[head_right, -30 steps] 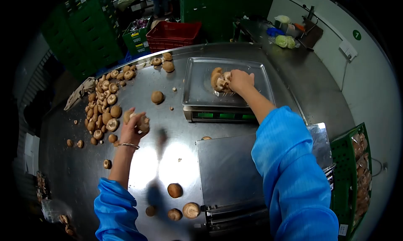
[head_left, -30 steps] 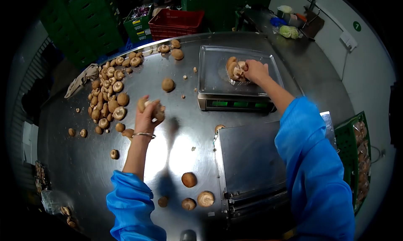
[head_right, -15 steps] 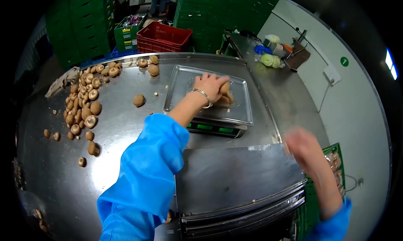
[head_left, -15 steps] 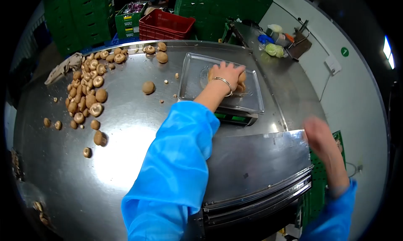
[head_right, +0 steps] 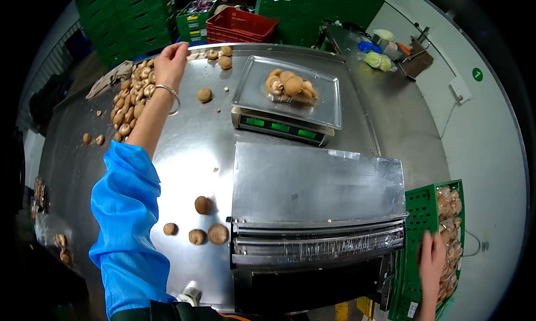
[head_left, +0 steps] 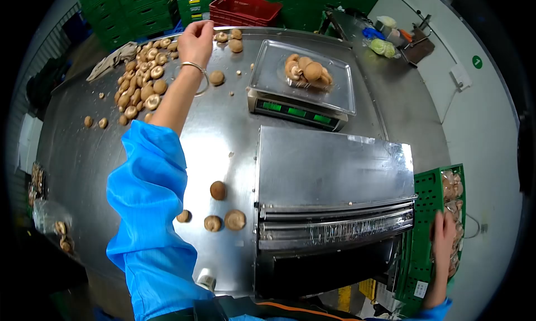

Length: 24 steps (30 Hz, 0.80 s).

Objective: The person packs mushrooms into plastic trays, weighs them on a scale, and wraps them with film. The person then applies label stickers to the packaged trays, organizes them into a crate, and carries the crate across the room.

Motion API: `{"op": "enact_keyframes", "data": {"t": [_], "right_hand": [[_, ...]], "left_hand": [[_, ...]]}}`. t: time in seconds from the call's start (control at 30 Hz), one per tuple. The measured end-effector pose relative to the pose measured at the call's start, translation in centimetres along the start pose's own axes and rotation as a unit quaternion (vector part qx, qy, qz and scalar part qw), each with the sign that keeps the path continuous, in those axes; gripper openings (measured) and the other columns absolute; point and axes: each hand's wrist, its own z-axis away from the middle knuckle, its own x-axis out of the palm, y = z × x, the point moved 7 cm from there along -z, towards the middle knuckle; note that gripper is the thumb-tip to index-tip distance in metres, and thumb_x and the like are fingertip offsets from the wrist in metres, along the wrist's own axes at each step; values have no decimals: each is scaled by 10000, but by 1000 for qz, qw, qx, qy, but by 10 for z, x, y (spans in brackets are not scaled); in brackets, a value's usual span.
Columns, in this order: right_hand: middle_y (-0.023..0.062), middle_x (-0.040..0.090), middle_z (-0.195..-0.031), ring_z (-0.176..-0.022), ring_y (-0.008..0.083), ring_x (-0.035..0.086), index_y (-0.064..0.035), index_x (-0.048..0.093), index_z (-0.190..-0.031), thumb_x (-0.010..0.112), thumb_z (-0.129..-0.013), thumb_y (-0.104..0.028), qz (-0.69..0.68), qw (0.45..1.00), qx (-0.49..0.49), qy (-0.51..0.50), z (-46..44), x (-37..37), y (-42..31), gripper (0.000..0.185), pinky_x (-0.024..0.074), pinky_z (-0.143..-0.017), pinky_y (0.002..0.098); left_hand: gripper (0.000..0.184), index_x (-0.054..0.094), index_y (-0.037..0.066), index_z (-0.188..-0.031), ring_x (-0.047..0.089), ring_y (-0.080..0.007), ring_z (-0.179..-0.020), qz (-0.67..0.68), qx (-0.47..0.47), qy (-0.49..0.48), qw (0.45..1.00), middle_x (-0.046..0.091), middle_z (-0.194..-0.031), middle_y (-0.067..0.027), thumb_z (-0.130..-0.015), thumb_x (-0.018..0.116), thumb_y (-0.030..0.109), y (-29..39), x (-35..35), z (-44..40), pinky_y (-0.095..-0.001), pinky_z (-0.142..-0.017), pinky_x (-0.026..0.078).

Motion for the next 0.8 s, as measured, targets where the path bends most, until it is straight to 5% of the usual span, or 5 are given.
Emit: {"op": "enact_keyframes", "data": {"t": [0.17, 0.3, 0.43, 0.53, 0.8], "right_hand": [[21, 487, -869, -594, 49, 425, -44, 453, -1133, 505, -896, -171, -278, 921, -215, -170, -117, 111, -132, 274, 348, -489, 177], [189, 473, -1155, -889, 241, 565, -51, 428, -1222, 550, -833, -229, -134, 898, -374, -192, -183, 226, -219, 445, 446, -809, 315], [132, 582, -978, -836, 205, 579, -112, 494, -1186, 555, -820, -278, 80, 809, -402, -421, -193, 313, -232, 407, 483, -725, 296], [146, 589, -1006, -847, 273, 611, -88, 498, -1170, 539, -806, -304, 256, 719, -161, -626, -165, 334, -192, 425, 545, -708, 382], [148, 477, -1234, -1059, 277, 517, -75, 351, -1304, 591, -797, -360, 233, 644, -244, -687, -172, 430, -122, 629, 471, -812, 418]], "left_hand": [[241, 656, 13, -916, 551, -79, -680, -34, -109, -76, 991, 649, -795, -22, -798, 608, 217, 22, 2, 39, -222, -632, 445], [257, 650, 19, -956, 565, -96, -714, -50, -153, -204, 966, 648, -835, -42, -779, 612, 202, 10, 60, 70, -233, -664, 459], [371, 576, 38, -1118, 588, -161, -900, -193, -102, -350, 911, 626, -1015, -99, -809, 592, 244, -24, 120, 86, -279, -772, 476], [435, 539, 2, -1154, 579, -251, -998, -287, -22, -343, 894, 592, -1096, -169, -787, 594, 229, -52, 149, 90, -319, -852, 464], [303, 558, 44, -1103, 617, -222, -882, -327, 82, -336, 880, 626, -1006, -130, -859, 531, 220, -46, 76, 96, -329, -764, 499]]}}
